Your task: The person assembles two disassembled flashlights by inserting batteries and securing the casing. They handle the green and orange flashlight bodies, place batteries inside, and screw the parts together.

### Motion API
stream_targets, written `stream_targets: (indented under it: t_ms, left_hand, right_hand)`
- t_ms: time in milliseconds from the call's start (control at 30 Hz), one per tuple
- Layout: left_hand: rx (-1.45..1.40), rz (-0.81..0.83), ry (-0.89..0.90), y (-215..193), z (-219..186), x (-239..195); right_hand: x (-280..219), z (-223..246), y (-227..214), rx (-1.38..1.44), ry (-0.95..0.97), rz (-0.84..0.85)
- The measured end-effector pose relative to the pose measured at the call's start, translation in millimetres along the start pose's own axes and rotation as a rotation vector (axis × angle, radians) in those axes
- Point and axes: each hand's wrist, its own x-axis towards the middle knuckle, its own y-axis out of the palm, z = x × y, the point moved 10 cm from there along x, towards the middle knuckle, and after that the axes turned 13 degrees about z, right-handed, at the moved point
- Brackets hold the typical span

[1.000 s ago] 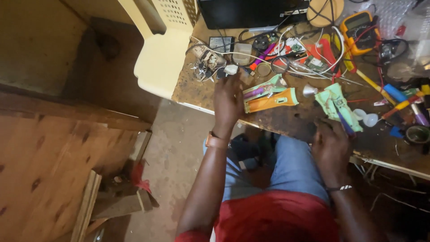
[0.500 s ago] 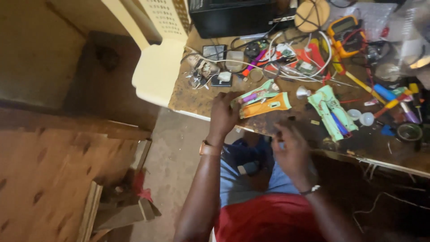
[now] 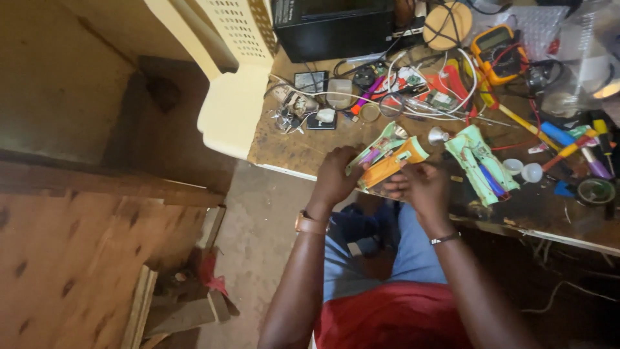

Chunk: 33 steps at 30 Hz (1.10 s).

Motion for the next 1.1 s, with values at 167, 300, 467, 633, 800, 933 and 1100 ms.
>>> stream_targets:
  t_ms: [167,300,467,633,800,933,1100]
  left_hand:
    - [0.054,0.014,-0.006,10,11,0]
    - [-0.055,0.019,-0.064,11,17,-5]
    - [-0.571,-0.018,-0.017,15,12,-11]
    - [-1.164,-0.060,-0.011,41,3,-24]
    - [-1.423,-0.044,-0.013,84,25,-33]
    - [-1.491,-0.037,-0.036,92,12,-46]
    - [-1.428,-0.099,-0.067,105,27,-48]
  right_hand:
    - [-3,10,1,-0.053,0.033,0.004]
    - [14,-4,-4,-0.023,0.021,0.062]
    - [21,-4,-3,0.032,0.007,0.082]
    - [14,-6,-3,0.061,0.008,0.079]
    - [9,-8,-11,-0.015,-0.018,0.088]
    - [8,-12,-29,-0.132,-0.057,0.066]
    - [-16,22,-14,-0.256,-0.148,0.090]
